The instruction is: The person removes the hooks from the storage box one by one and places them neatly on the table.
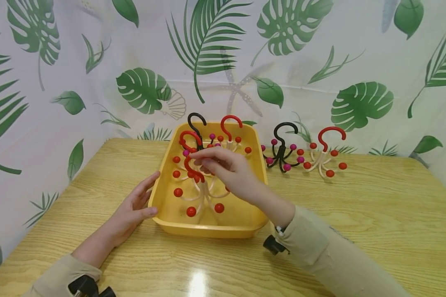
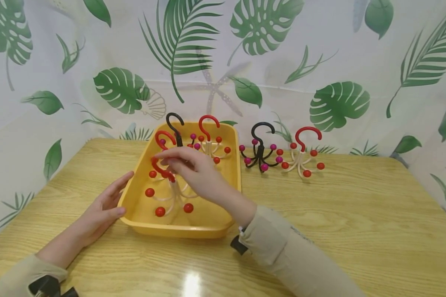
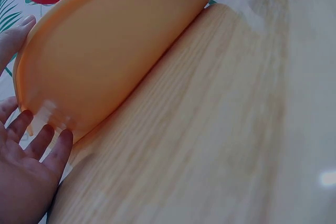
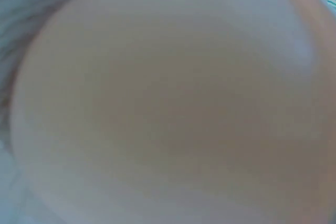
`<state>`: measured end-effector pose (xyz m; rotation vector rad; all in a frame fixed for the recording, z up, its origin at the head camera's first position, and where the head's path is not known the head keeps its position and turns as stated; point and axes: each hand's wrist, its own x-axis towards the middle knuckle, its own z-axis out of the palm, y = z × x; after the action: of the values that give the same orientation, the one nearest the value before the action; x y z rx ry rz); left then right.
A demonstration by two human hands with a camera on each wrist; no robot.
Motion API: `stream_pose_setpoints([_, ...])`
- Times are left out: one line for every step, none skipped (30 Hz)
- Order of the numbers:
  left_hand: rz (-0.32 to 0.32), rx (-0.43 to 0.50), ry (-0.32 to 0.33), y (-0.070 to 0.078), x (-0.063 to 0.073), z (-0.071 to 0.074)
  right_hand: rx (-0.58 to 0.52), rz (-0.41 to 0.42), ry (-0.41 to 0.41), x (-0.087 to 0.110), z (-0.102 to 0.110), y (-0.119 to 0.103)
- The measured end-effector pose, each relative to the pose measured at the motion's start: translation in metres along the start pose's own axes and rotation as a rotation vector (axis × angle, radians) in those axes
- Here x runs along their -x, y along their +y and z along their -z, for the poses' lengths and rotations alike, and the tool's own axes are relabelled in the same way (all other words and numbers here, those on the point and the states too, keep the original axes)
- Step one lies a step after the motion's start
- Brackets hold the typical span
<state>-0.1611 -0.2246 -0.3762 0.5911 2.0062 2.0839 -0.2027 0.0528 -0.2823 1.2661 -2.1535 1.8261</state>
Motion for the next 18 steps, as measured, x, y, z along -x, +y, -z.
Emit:
stream_pose_setpoints([-0.002, 0.002, -0.001, 0.0, 0.0, 0.0, 0.001, 0.002, 0.011, 0.0, 0.002, -0.002])
stream_pose_setpoints([-0.004, 0.003, -0.003, 0.0, 0.0, 0.0, 0.002, 0.003, 0.021, 0.0, 0.004, -0.005])
stream_pose_setpoints([-0.006, 0.004, -0.003, 0.0, 0.0, 0.0, 0.005, 0.002, 0.03, 0.0, 0.007, -0.007])
stream_pose_setpoints([-0.008, 0.005, -0.005, 0.0, 0.0, 0.0, 0.007, -0.001, 0.039, 0.0, 0.009, -0.01])
stream_pose_setpoints([-0.009, 0.007, -0.006, 0.0, 0.0, 0.0, 0.01, 0.0, 0.047, 0.0, 0.012, -0.012])
stream_pose_setpoints([-0.011, 0.009, -0.008, 0.0, 0.0, 0.0, 0.012, 0.003, 0.054, 0.0, 0.014, -0.014])
stream_pose_setpoints([-0.012, 0.01, -0.009, 0.0, 0.0, 0.0, 0.01, 0.004, 0.059, 0.001, 0.017, -0.015])
stream_pose_setpoints([-0.012, 0.011, -0.01, 0.001, 0.0, 0.0, 0.011, 0.009, 0.066, 0.001, 0.02, -0.017])
stream_pose_setpoints([-0.013, 0.012, -0.011, 0.001, 0.0, 0.0, 0.016, 0.015, 0.073, 0.002, 0.022, -0.019])
stream_pose_setpoints([-0.013, 0.014, -0.011, 0.001, 0.0, -0.001, 0.022, 0.014, 0.08, 0.003, 0.025, -0.021])
stream_pose_setpoints([-0.013, 0.016, -0.011, 0.001, 0.0, -0.001, 0.021, 0.017, 0.086, 0.003, 0.028, -0.022])
stream_pose_setpoints([-0.013, 0.017, -0.011, 0.001, 0.0, -0.001, 0.024, 0.017, 0.093, 0.004, 0.03, -0.023])
stream_pose_setpoints([-0.014, 0.018, -0.011, 0.002, 0.0, -0.001, 0.028, 0.015, 0.101, 0.005, 0.032, -0.025])
stream_pose_setpoints([-0.014, 0.019, -0.011, 0.002, 0.0, -0.001, 0.031, 0.015, 0.109, 0.006, 0.035, -0.026])
stream_pose_setpoints([-0.015, 0.019, -0.011, 0.002, 0.0, -0.001, 0.034, 0.011, 0.115, 0.007, 0.037, -0.027])
stream_pose_setpoints([-0.015, 0.019, -0.011, 0.002, 0.0, -0.001, 0.035, 0.007, 0.123, 0.008, 0.039, -0.029])
stream_pose_setpoints([-0.014, 0.018, -0.012, 0.001, 0.0, -0.001, 0.037, 0.009, 0.132, 0.009, 0.042, -0.03])
stream_pose_setpoints([-0.014, 0.017, -0.012, 0.001, 0.0, -0.001, 0.049, 0.007, 0.144, 0.01, 0.044, -0.03])
